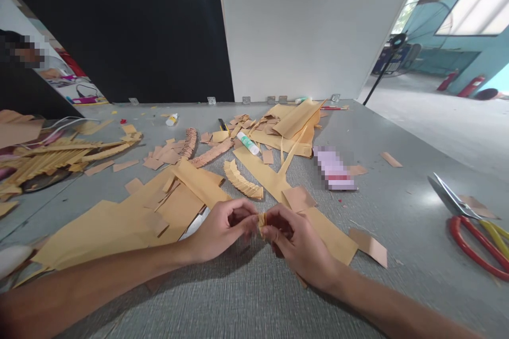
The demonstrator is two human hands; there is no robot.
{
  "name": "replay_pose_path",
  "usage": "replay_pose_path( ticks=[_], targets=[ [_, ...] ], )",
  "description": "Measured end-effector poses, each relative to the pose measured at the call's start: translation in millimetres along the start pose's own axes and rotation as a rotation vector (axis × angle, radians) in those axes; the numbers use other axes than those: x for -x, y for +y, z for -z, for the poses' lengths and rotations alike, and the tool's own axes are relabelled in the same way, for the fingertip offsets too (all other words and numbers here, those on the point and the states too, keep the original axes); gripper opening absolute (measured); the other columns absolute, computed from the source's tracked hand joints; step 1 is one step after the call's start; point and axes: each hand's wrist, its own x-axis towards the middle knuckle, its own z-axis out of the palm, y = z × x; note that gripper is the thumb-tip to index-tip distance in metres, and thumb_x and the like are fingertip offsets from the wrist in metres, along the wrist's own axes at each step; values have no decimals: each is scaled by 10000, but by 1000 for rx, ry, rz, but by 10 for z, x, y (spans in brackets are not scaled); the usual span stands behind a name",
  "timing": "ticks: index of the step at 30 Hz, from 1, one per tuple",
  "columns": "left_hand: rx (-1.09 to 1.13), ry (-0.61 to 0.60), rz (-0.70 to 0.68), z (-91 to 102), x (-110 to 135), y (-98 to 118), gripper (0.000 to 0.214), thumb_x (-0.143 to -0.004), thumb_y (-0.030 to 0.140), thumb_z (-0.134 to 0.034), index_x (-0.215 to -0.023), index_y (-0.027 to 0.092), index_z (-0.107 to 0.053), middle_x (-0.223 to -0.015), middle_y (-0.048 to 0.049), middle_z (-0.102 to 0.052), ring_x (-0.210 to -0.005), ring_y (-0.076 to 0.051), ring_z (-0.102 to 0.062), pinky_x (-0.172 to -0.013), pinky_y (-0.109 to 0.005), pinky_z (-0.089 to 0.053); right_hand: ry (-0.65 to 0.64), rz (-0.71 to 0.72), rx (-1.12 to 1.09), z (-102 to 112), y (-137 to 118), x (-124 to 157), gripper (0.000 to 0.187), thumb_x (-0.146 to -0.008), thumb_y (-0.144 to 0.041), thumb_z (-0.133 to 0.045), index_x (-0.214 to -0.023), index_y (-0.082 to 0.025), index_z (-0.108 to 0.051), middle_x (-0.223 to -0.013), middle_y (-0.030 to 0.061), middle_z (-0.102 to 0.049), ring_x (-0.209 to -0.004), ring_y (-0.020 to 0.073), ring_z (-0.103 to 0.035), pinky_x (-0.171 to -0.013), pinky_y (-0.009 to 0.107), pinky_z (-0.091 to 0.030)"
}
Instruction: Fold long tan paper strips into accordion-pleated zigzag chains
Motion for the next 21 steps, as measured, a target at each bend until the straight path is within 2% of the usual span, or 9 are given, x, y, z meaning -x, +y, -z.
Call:
replay_pose_path(
  ticks=[5,11,18,21],
  targets=[
    [153,-25,13,-12,-15,-37,285,-953,448,-603,-948,168,-554,-746,-34,-674,-583,-126,-591,-508,-216,-455,-34,25,8,-12,-28,0,110,-988,-294,-583,-920,-210,-600,-709,-33,-609,-599,114,-598,-575,233,-479],
    [100,-40,-22,-3,0,-20,279,-994,410,-541,-1051,149,-621,-806,-48,-680,-654,-135,-643,-629,-251,-525,19,33,62,-22,1,-15,119,-991,-317,-577,-941,-215,-614,-790,-5,-657,-683,144,-630,-622,260,-505],
    [140,-57,-29,-8,9,-6,286,-945,387,-633,-1089,140,-633,-894,-78,-709,-754,-169,-680,-713,-298,-560,63,49,139,-22,3,-14,150,-986,-356,-572,-915,-229,-610,-791,2,-661,-703,161,-628,-608,264,-490],
    [119,-48,-34,-28,14,-28,334,-878,343,-728,-1137,152,-637,-973,-89,-734,-871,-194,-703,-810,-322,-567,71,65,191,-26,20,-4,135,-993,-310,-528,-914,-229,-600,-785,6,-658,-689,165,-631,-605,270,-496]
  ],
)
